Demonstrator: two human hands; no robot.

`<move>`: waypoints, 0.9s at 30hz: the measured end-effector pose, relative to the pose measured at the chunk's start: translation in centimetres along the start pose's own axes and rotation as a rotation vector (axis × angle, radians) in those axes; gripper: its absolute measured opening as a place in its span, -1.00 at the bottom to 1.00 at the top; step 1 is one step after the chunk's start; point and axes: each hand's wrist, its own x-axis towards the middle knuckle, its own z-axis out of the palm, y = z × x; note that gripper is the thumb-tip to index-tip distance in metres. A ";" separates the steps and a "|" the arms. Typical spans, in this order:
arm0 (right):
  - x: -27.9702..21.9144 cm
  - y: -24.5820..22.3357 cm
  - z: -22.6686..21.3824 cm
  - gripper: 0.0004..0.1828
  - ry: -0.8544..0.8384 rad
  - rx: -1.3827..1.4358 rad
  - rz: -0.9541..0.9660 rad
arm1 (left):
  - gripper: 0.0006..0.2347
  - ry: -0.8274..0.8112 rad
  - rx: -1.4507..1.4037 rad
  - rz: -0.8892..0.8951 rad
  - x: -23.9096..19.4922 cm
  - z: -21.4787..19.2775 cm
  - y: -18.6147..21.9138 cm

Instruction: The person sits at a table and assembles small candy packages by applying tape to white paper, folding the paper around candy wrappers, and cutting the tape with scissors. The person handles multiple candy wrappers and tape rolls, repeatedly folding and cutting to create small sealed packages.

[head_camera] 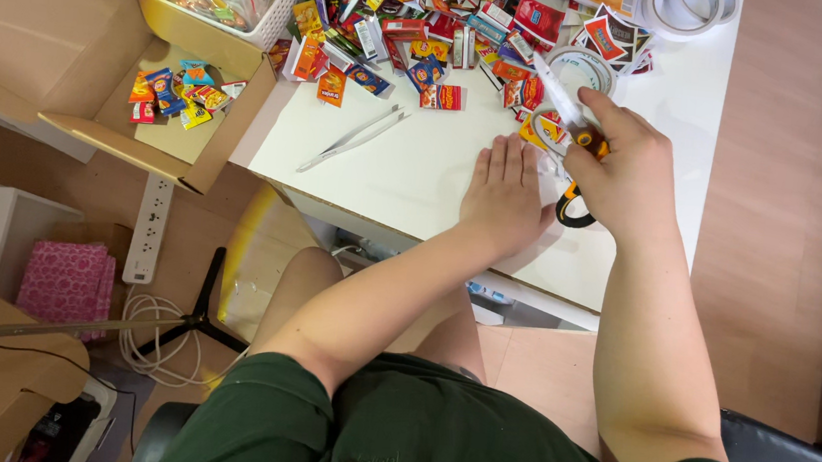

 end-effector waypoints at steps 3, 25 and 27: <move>-0.2 0.5 0.7 -0.38 -0.028 -0.091 -0.077 | -0.47 0.237 -0.242 0.081 1.3 1.6 -2.4; -4.3 -2.7 10.9 -0.71 0.077 -0.806 -0.614 | -0.78 0.639 -0.025 0.172 -3.7 0.0 -13.7; -3.8 -2.4 10.6 -0.79 0.029 -0.695 -0.610 | -0.70 0.510 -0.137 0.217 -5.4 -1.9 -13.1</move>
